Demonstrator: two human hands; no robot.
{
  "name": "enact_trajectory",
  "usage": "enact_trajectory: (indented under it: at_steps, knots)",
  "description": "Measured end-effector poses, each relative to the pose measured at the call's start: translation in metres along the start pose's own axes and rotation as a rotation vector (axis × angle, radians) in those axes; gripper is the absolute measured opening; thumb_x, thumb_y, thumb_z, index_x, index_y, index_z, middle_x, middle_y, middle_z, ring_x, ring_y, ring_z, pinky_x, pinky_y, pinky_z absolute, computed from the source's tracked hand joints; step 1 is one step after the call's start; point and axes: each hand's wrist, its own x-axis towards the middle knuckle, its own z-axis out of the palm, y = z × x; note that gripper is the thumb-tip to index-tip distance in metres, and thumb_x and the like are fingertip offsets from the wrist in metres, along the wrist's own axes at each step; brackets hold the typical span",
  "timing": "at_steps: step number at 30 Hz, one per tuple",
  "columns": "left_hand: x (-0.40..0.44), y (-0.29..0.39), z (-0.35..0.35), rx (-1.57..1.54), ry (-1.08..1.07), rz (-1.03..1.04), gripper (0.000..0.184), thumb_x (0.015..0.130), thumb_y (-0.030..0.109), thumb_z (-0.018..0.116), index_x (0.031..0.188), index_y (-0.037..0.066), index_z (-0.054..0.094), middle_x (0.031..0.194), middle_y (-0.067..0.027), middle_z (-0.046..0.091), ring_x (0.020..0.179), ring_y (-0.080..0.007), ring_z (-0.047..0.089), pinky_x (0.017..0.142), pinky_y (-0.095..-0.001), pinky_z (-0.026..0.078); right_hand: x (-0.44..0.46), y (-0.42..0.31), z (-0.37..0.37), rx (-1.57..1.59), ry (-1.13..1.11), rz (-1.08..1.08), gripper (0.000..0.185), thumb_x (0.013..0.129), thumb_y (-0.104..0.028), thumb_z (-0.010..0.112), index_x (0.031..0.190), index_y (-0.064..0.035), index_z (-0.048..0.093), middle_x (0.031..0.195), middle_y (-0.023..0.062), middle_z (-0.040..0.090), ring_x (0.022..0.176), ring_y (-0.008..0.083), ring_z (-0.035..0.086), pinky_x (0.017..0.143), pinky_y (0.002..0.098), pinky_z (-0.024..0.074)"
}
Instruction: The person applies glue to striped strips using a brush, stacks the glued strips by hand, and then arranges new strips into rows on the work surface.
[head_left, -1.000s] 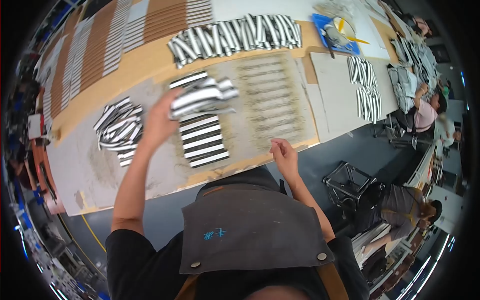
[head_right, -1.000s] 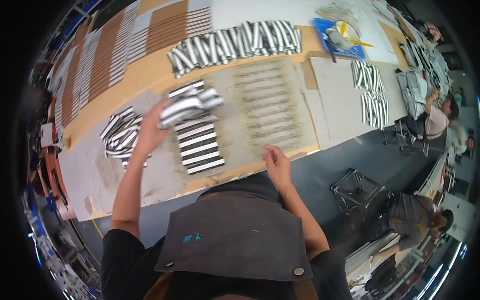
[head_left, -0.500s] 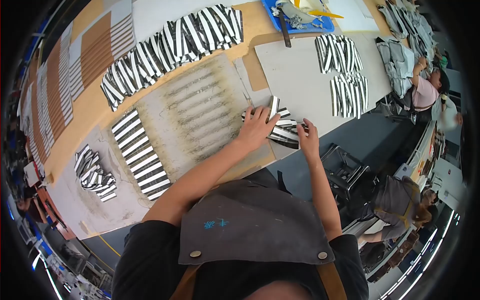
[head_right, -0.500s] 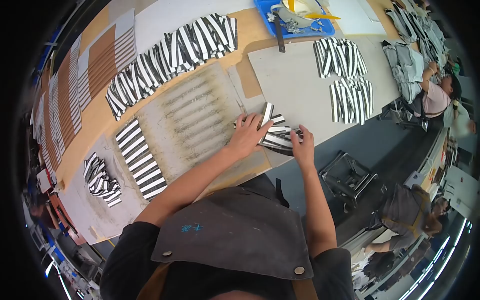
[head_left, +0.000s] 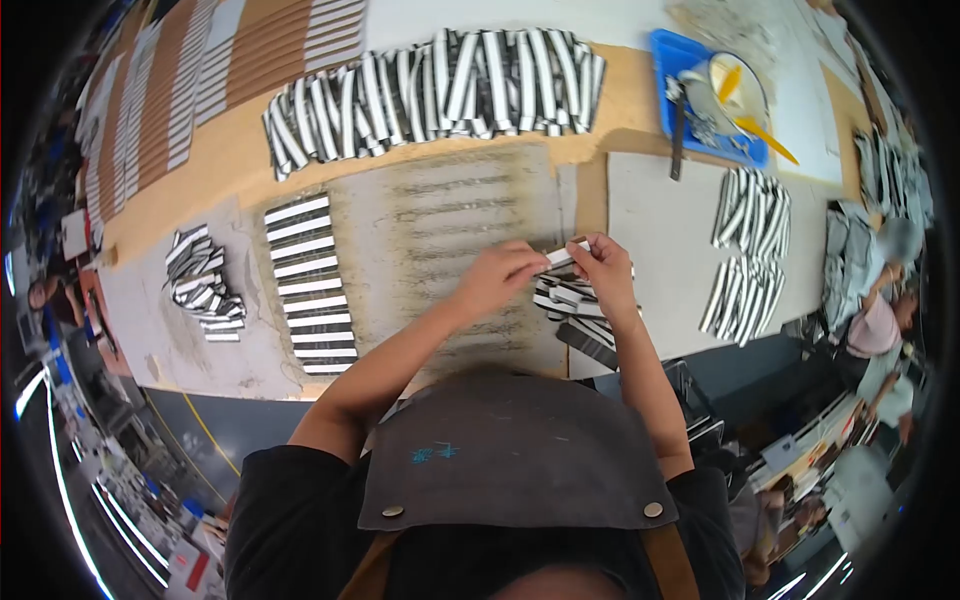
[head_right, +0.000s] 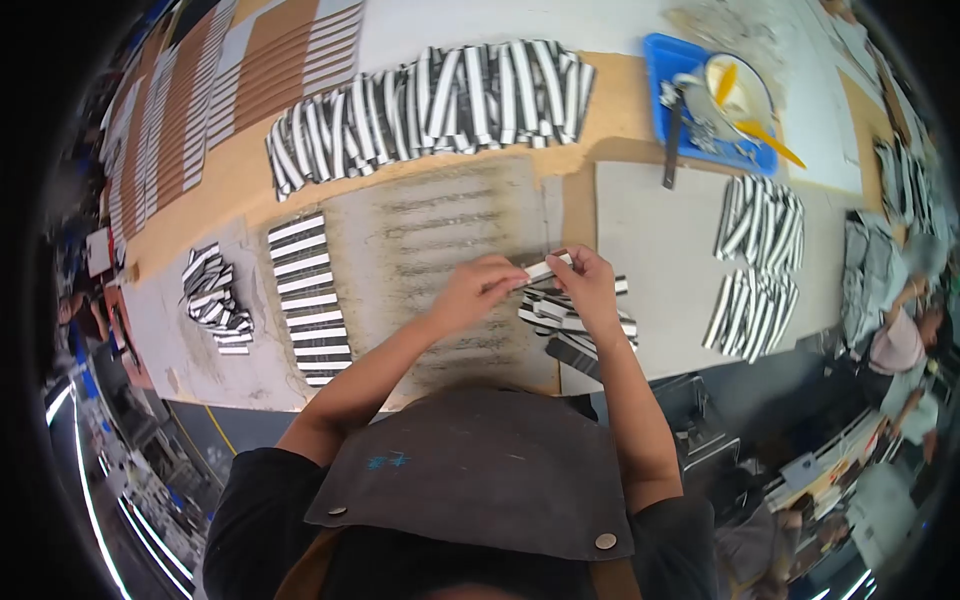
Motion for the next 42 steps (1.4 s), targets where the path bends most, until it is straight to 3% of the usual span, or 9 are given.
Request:
enact_trajectory:
  at_steps: [5, 8, 15, 18, 23, 27, 31, 38, 42]
  knots:
    - [0.006, -0.033, -0.074, 0.045, 0.436, -0.223, 0.018, 0.084, 0.003, 0.068, 0.102, 0.004, 0.069, 0.09, -0.0083, 0.067, 0.067, -0.0159, 0.056, 0.061, -0.0282, 0.046, 0.06, -0.022, 0.058, -0.043, -0.056, -0.14, 0.017, 0.089, -0.013, 0.067, 0.095, 0.0023, 0.068, 0.068, 0.0045, 0.066, 0.06, 0.0085, 0.064, 0.05, 0.0223, 0.0448]
    - [0.019, -0.037, -0.096, 0.191, 0.592, -0.281, 0.02, 0.083, 0.005, 0.071, 0.103, 0.003, 0.068, 0.089, -0.0091, 0.068, 0.063, -0.0148, 0.057, 0.057, -0.0275, 0.045, 0.083, -0.041, 0.084, -0.359, -0.001, -0.25, 0.016, 0.088, -0.014, 0.068, 0.09, 0.0018, 0.068, 0.064, 0.0052, 0.065, 0.057, 0.0085, 0.063, 0.05, 0.024, 0.0465]
    - [0.04, -0.059, -0.096, 0.583, 0.659, -0.213, 0.017, 0.079, 0.01, 0.073, 0.093, 0.007, 0.065, 0.088, -0.0091, 0.06, 0.07, -0.0283, 0.06, 0.062, -0.0399, 0.049, 0.111, -0.04, 0.097, -0.737, 0.227, -0.496, 0.016, 0.081, -0.017, 0.073, 0.083, -0.0028, 0.066, 0.066, 0.0102, 0.066, 0.056, 0.0252, 0.064, 0.054, 0.0333, 0.0498]
    - [0.04, -0.044, -0.089, 0.773, 0.712, 0.008, 0.015, 0.079, 0.01, 0.071, 0.092, 0.008, 0.064, 0.088, -0.0082, 0.056, 0.081, -0.0293, 0.059, 0.068, -0.0407, 0.049, 0.096, -0.043, 0.082, -0.619, 0.258, -0.463, 0.016, 0.082, -0.017, 0.072, 0.085, -0.0028, 0.066, 0.067, 0.0087, 0.066, 0.056, 0.0208, 0.064, 0.055, 0.0315, 0.0494]
    - [0.005, -0.029, -0.015, 0.423, 0.121, 0.152, 0.017, 0.079, 0.017, 0.073, 0.091, 0.009, 0.064, 0.088, -0.0081, 0.059, 0.084, -0.0292, 0.058, 0.07, -0.0386, 0.05, 0.039, -0.032, 0.012, -0.544, 0.176, -0.429, 0.014, 0.085, -0.014, 0.069, 0.096, -0.0045, 0.067, 0.065, 0.0068, 0.063, 0.055, 0.015, 0.06, 0.056, 0.0285, 0.048]
    - [-0.005, -0.01, 0.047, 0.353, 0.168, 0.098, 0.017, 0.079, 0.02, 0.073, 0.087, 0.008, 0.066, 0.087, -0.0086, 0.058, 0.082, -0.0298, 0.057, 0.072, -0.0393, 0.049, -0.014, -0.016, -0.034, -0.656, 0.087, -0.27, 0.021, 0.083, -0.011, 0.07, 0.103, -0.0052, 0.066, 0.076, 0.008, 0.065, 0.065, 0.0171, 0.062, 0.06, 0.0291, 0.0496]
    - [0.001, -0.011, 0.074, 0.397, 0.168, 0.063, 0.015, 0.079, 0.019, 0.073, 0.085, 0.006, 0.067, 0.081, -0.009, 0.057, 0.079, -0.0303, 0.055, 0.073, -0.0407, 0.048, -0.031, 0.001, -0.044, -0.914, -0.017, -0.537, 0.032, 0.075, -0.007, 0.071, 0.107, -0.0071, 0.067, 0.108, 0.009, 0.065, 0.101, 0.0302, 0.056, 0.086, 0.0396, 0.0484]
    - [0.015, -0.014, 0.06, 0.148, 0.247, 0.063, 0.008, 0.084, 0.011, 0.068, 0.086, 0.004, 0.064, 0.077, -0.0114, 0.059, 0.073, -0.0313, 0.057, 0.066, -0.0393, 0.046, -0.023, -0.003, -0.036, -1.046, -0.086, -0.582, 0.031, 0.075, -0.006, 0.069, 0.106, -0.0081, 0.068, 0.109, 0.0068, 0.065, 0.108, 0.0303, 0.053, 0.091, 0.0403, 0.044]
    - [0.008, -0.02, 0.034, 0.172, 0.354, -0.123, 0.009, 0.087, 0.01, 0.067, 0.089, 0.002, 0.062, 0.079, -0.0124, 0.063, 0.066, -0.0289, 0.059, 0.059, -0.0366, 0.046, -0.003, -0.01, -0.033, -0.987, -0.067, -0.523, 0.018, 0.078, -0.011, 0.071, 0.096, -0.0062, 0.07, 0.093, 0.0081, 0.068, 0.089, 0.0255, 0.061, 0.074, 0.0347, 0.0477]
